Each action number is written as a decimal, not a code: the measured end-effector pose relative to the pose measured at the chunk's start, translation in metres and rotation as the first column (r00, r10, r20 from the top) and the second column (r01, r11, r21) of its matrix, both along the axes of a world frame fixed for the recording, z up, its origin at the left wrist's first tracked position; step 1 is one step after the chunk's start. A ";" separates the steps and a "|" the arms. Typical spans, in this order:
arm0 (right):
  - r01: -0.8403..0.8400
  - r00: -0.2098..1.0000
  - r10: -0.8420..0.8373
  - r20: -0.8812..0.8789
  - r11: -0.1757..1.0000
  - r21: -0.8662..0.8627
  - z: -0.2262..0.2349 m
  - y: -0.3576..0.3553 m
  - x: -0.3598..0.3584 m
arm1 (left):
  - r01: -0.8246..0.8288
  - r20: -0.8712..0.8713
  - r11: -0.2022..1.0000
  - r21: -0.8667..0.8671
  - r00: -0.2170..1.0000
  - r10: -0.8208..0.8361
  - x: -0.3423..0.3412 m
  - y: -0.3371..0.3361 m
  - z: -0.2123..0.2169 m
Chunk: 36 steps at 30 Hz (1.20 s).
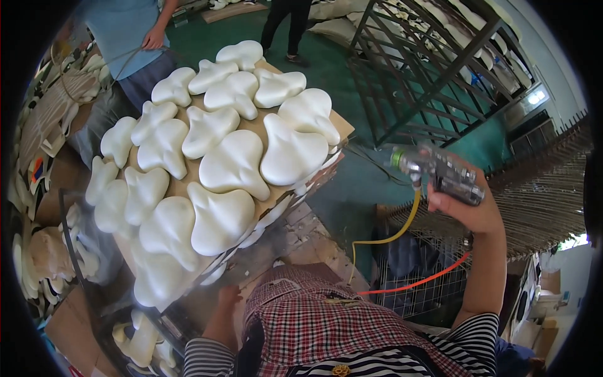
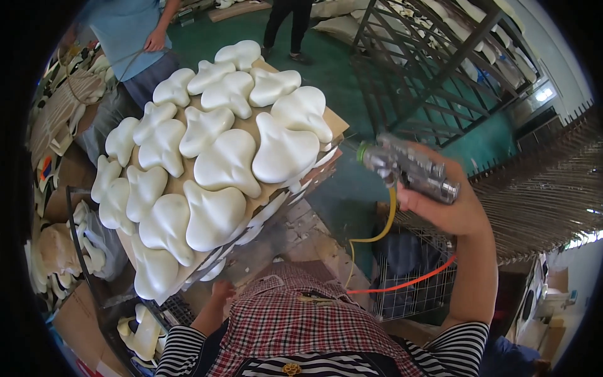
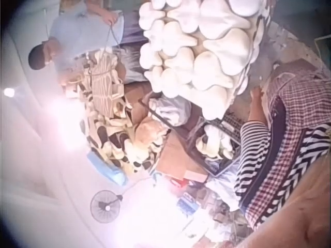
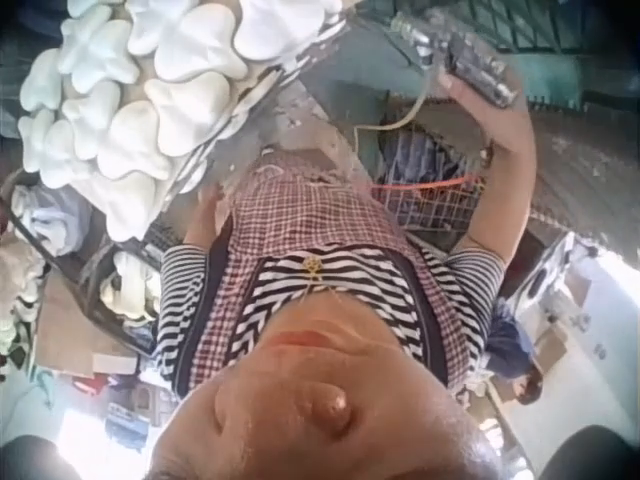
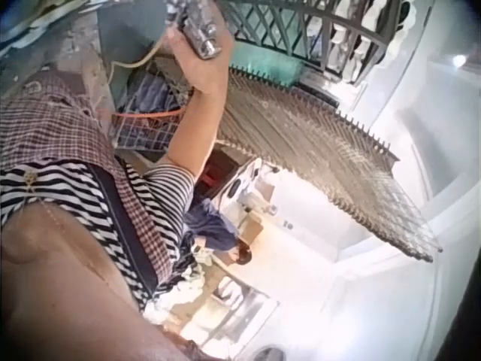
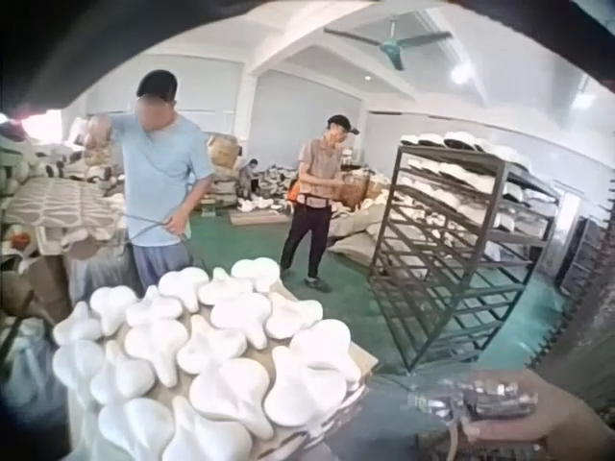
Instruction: Applying a spray coating to white foam components, likely bicycle saddle parts, using an industrial spray gun.
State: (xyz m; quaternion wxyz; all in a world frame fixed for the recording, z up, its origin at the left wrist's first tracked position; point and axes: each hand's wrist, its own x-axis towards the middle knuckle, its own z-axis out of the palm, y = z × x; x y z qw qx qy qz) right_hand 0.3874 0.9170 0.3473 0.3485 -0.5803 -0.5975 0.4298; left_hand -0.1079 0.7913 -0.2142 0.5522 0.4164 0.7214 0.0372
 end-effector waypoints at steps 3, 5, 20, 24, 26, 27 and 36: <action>0.002 1.000 -0.002 0.001 1.000 0.006 -0.003 -0.017 0.003 | -0.427 0.068 0.895 -0.130 0.897 0.438 0.019 0.009 0.017; 0.087 0.996 -0.088 0.029 0.995 0.041 -0.006 -0.027 0.008 | -0.399 0.069 0.908 -0.131 0.910 0.410 0.023 0.010 0.027; 0.185 0.980 -0.186 -0.070 0.983 -0.015 -0.019 -0.103 -0.004 | -0.359 0.039 0.916 -0.178 0.928 0.371 -0.011 -0.012 0.043; 0.189 0.982 -0.190 -0.015 0.981 -0.034 -0.018 -0.121 -0.012 | -0.321 0.073 0.928 -0.187 0.938 0.339 -0.022 -0.025 0.039; 0.109 0.994 -0.109 -0.007 0.994 -0.032 -0.019 -0.130 -0.017 | -0.184 0.115 0.974 -0.131 0.973 0.199 -0.035 -0.034 0.034; 0.183 0.983 -0.183 0.012 0.983 -0.012 -0.020 -0.133 -0.019 | -0.062 0.069 0.992 -0.114 0.995 0.070 -0.042 -0.040 0.030; 0.086 0.993 -0.086 -0.086 0.996 0.005 -0.026 -0.132 -0.067 | 0.825 -0.468 0.558 0.091 0.530 -0.707 -0.128 -0.097 -0.034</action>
